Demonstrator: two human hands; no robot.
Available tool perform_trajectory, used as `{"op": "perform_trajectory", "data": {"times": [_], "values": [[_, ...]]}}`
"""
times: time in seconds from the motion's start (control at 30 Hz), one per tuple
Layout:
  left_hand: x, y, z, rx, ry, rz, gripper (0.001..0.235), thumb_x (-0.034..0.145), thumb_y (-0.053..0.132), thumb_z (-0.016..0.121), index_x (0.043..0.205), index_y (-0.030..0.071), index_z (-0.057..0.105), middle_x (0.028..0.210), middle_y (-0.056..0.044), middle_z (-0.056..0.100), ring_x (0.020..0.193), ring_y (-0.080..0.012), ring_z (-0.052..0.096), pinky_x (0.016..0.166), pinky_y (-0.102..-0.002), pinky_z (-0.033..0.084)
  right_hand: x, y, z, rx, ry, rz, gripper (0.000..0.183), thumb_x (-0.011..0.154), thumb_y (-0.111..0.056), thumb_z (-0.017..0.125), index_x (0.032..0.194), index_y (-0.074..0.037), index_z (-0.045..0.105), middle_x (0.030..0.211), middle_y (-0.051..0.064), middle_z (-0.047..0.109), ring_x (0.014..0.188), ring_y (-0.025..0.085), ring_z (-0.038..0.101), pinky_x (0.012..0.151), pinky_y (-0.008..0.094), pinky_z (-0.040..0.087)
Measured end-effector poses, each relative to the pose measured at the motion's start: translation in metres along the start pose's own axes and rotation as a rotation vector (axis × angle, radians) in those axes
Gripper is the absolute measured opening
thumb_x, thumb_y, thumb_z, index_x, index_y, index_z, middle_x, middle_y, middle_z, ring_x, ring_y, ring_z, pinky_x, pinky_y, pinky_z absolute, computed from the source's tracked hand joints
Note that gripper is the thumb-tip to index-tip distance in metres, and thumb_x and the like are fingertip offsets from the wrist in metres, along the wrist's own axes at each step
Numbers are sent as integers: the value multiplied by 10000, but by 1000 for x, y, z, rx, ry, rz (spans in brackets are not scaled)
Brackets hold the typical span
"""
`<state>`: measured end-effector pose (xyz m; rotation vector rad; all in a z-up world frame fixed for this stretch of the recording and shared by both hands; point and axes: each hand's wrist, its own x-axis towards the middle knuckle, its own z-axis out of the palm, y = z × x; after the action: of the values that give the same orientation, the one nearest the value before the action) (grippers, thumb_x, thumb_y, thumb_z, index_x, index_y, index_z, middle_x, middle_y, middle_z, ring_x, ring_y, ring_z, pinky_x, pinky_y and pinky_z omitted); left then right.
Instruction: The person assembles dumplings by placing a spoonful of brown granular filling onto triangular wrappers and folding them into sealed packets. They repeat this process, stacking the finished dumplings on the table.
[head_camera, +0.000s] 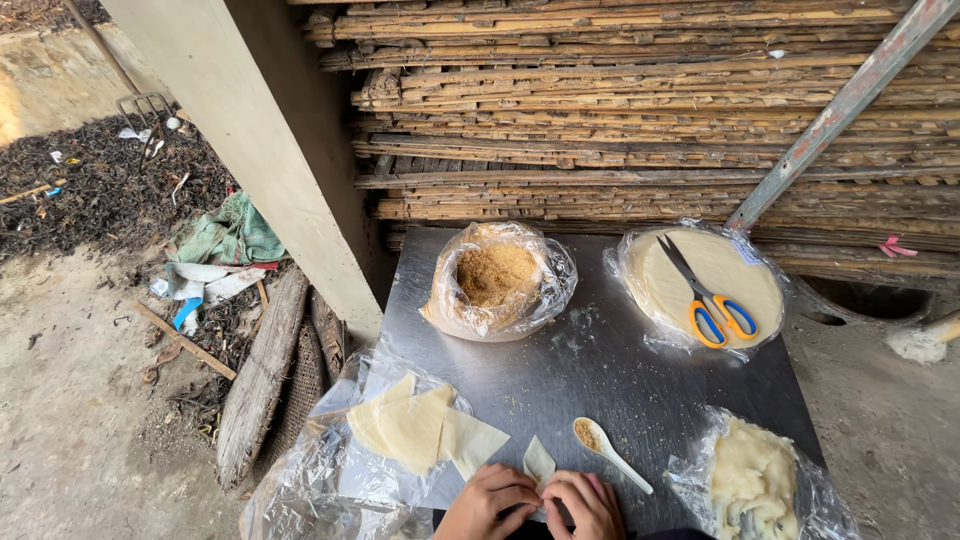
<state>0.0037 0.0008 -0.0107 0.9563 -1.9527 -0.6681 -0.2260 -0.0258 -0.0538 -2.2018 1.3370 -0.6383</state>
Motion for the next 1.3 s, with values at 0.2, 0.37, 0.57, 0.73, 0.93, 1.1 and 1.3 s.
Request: {"op": "perform_trajectory", "data": {"times": [0.2,0.37,0.57,0.73,0.93,1.1,1.3], "values": [[4,-7,6,25,41,42,129,857,67,808,982,63,776,1021,-62,743,993,-246,706,896,-355,531,4,9,-2,52,-99,-72,311,829,-198,766,1129,-135,713,1188,34,732,1104,223,659,987,442,444],[1,-4,6,1,98,-18,120,892,64,792,998,27,749,1025,-97,739,995,-284,713,887,-383,561,7,15,-15,79,-194,-209,457,856,-243,802,1258,-64,676,1281,121,694,1179,306,626,965,461,420],[9,8,2,-105,159,-169,109,898,17,747,1007,16,736,1157,-134,663,1036,-311,730,886,-382,587,9,3,-7,53,-139,3,302,903,-234,716,1191,-150,751,1205,12,734,1102,182,670,944,385,469],[13,16,1,-60,160,-248,143,868,8,739,1009,17,720,1127,-123,649,1003,-302,713,860,-382,583,15,-16,-9,39,57,-1,141,864,-169,724,967,-107,799,1002,60,641,966,230,645,873,395,496],[18,22,4,-34,207,-274,138,881,29,747,1016,45,726,1070,-96,681,969,-302,727,843,-370,592,28,-49,-29,21,96,94,97,843,-170,749,920,-110,760,954,15,639,882,215,683,809,380,532],[16,28,-2,57,170,-170,199,837,51,788,1020,42,710,1057,-112,681,954,-332,691,839,-405,559,37,-66,-41,2,131,133,108,786,-171,782,882,-134,749,939,4,637,898,217,691,740,369,557],[17,24,0,36,164,-198,146,853,69,791,981,37,727,1041,-105,684,953,-308,690,823,-388,570,42,-65,-54,86,-1,205,150,817,-186,782,956,-146,740,985,-10,662,875,200,734,730,357,575]]}}
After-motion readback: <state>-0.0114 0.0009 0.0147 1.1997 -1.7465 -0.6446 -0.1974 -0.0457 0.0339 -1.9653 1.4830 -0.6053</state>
